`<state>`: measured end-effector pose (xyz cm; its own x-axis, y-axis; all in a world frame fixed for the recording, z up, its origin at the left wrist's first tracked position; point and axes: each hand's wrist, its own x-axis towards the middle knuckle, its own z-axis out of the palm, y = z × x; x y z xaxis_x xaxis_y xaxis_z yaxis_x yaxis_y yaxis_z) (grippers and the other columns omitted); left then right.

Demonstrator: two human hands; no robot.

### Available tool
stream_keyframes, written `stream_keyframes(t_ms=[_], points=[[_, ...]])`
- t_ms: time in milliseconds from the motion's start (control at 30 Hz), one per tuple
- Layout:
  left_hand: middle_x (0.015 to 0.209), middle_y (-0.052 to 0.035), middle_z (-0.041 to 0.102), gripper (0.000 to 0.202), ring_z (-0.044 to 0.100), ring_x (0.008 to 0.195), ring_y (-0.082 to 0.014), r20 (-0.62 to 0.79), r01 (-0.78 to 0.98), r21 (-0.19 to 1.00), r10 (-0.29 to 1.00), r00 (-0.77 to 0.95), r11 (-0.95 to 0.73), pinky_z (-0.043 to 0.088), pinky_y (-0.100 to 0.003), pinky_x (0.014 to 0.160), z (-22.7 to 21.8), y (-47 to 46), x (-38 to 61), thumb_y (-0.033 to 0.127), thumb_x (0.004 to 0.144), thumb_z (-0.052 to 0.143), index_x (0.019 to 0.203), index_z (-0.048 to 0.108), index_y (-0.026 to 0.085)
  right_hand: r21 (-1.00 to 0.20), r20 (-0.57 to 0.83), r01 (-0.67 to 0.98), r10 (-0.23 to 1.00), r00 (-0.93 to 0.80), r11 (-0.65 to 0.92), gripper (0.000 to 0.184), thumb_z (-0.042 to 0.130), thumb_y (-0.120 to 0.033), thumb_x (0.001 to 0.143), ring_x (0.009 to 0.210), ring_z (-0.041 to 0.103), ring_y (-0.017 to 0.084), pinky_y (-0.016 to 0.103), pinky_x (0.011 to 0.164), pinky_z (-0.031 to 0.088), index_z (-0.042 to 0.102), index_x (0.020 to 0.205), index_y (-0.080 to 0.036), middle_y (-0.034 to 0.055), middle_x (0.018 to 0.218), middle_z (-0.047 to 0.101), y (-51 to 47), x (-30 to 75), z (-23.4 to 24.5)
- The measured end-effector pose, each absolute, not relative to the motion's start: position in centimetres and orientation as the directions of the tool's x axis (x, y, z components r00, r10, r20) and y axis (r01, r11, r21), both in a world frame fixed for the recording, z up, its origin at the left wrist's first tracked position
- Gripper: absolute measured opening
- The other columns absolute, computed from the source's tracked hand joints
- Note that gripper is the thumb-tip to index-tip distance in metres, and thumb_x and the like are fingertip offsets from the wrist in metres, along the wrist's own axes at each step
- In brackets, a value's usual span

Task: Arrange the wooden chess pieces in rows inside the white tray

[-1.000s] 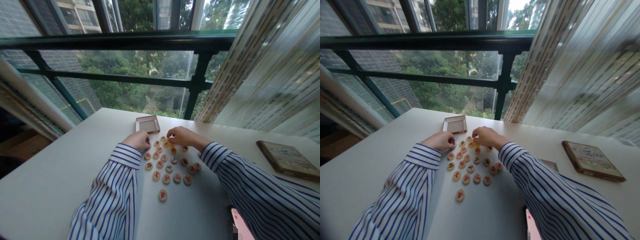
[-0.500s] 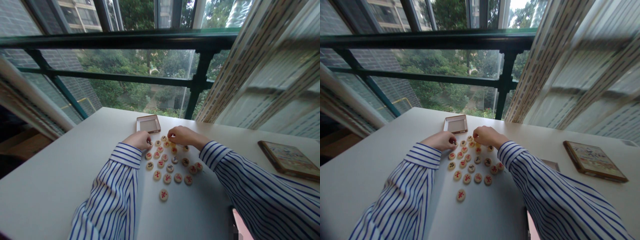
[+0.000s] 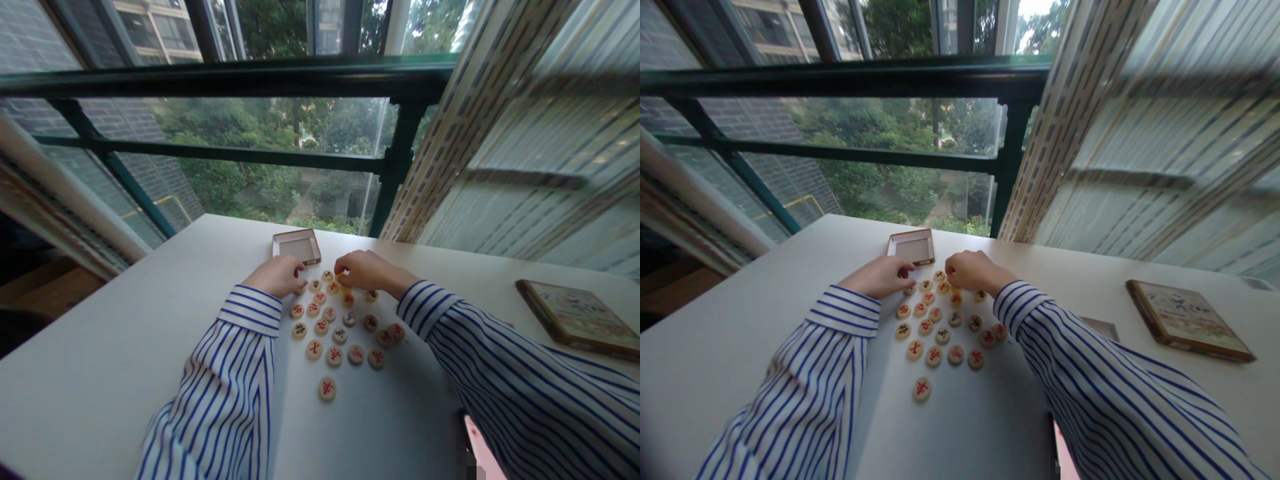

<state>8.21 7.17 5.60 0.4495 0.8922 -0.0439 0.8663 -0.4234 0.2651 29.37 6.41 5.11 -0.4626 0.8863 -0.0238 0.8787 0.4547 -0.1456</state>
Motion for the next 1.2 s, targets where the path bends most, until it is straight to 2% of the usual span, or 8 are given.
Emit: stream_keyframes(t_ms=[100, 167, 267, 367, 567, 733, 867, 1200], points=[[0.076, -0.0047, 0.067, 0.027, 0.060, 0.070, -0.0176, 0.031, 0.846, 0.246, 0.877, 0.480, -0.472, 0.040, -0.023, 0.057, 5.9, 7.0, 8.4, 0.035, 0.070, 0.054, 0.087, 0.066, 0.020, -0.154, 0.006, 0.879, 0.890, -0.456, 0.451, 0.022, 0.053, -0.028, 0.072, 0.076, 0.060, 0.019, 0.026, 0.064, 0.039, 0.068, 0.088, -0.024, 0.0054, 0.087, 0.068, 6.5, 29.5, 5.1], [0.077, -0.0046, 0.067, 0.024, 0.060, 0.070, -0.0175, 0.095, 0.830, 0.243, 0.864, 0.495, -0.503, 0.040, -0.023, 0.057, 6.0, 6.9, 8.5, 0.034, 0.072, 0.051, 0.086, 0.066, 0.021, -0.216, 0.041, 0.870, 0.894, -0.446, 0.444, 0.022, 0.052, -0.030, 0.073, 0.075, 0.060, 0.017, 0.025, 0.064, 0.040, 0.067, 0.087, -0.022, 0.0049, 0.086, 0.068, 6.6, 29.6, 5.1], [0.081, -0.0041, 0.067, 0.024, 0.059, 0.072, -0.0172, 0.191, 0.803, 0.263, 0.845, 0.500, -0.535, 0.041, -0.024, 0.059, 6.1, 6.8, 8.6, 0.032, 0.074, 0.050, 0.089, 0.065, 0.021, -0.447, 0.058, 0.809, 0.915, -0.400, 0.382, 0.023, 0.054, -0.033, 0.073, 0.069, 0.059, 0.015, 0.023, 0.061, 0.041, 0.067, 0.085, -0.018, 0.0046, 0.080, 0.067, 6.8, 29.8, 5.4], [0.083, -0.0044, 0.066, 0.028, 0.059, 0.073, -0.0171, 0.282, 0.771, 0.299, 0.824, 0.492, -0.563, 0.044, -0.025, 0.063, 6.2, 6.7, 8.9, 0.033, 0.074, 0.051, 0.096, 0.063, 0.020, -0.664, 0.014, 0.703, 0.944, -0.330, 0.256, 0.024, 0.056, -0.033, 0.071, 0.066, 0.058, 0.014, 0.023, 0.057, 0.041, 0.067, 0.083, -0.016, 0.0045, 0.077, 0.067, 6.5, 29.9, 6.3], [0.095, -0.0060, 0.064, 0.032, 0.060, 0.077, -0.0169, 0.404, 0.705, 0.310, 0.759, 0.510, -0.638, 0.046, -0.028, 0.070, 6.6, 6.3, 9.7, 0.034, 0.075, 0.054, 0.101, 0.060, 0.018, -0.853, 0.012, 0.493, 0.950, -0.312, 0.173, 0.022, 0.056, -0.032, 0.072, 0.067, 0.055, 0.011, 0.022, 0.060, 0.041, 0.066, 0.081, -0.014, 0.0038, 0.076, 0.065, 5.7, 30.0, 7.4], [0.097, -0.0067, 0.064, 0.034, 0.059, 0.082, -0.0174, 0.476, 0.651, 0.315, 0.708, 0.522, -0.691, 0.047, -0.029, 0.074, 6.8, 5.9, 10.4, 0.032, 0.074, 0.057, 0.104, 0.058, 0.015, -0.944, 0.014, 0.305, 0.940, -0.340, 0.124, 0.020, 0.056, -0.031, 0.073, 0.065, 0.055, 0.009, 0.021, 0.061, 0.041, 0.065, 0.079, -0.015, 0.0029, 0.073, 0.063, 5.9, 29.9, 7.2], [0.096, -0.0062, 0.064, 0.034, 0.059, 0.078, -0.0161, 0.523, 0.611, 0.319, 0.673, 0.523, -0.724, 0.047, -0.029, 0.073, 6.9, 5.7, 10.8, 0.031, 0.074, 0.058, 0.103, 0.058, 0.015, -0.981, -0.015, 0.186, 0.941, -0.339, 0.051, 0.019, 0.057, -0.031, 0.074, 0.068, 0.056, 0.009, 0.020, 0.061, 0.041, 0.065, 0.080, -0.016, 0.0023, 0.073, 0.063, 5.9, 29.7, 7.1], [0.088, -0.0038, 0.065, 0.025, 0.059, 0.074, -0.0142, 0.559, 0.580, 0.330, 0.649, 0.515, -0.745, 0.046, -0.027, 0.070, 7.1, 5.4, 11.1, 0.028, 0.075, 0.056, 0.098, 0.059, 0.017, -0.998, -0.041, 0.057, 0.945, -0.324, -0.024, 0.014, 0.057, -0.027, 0.074, 0.066, 0.057, 0.008, 0.018, 0.059, 0.041, 0.064, 0.077, -0.016, 0.0017, 0.072, 0.063, 5.6, 29.0, 7.1]])
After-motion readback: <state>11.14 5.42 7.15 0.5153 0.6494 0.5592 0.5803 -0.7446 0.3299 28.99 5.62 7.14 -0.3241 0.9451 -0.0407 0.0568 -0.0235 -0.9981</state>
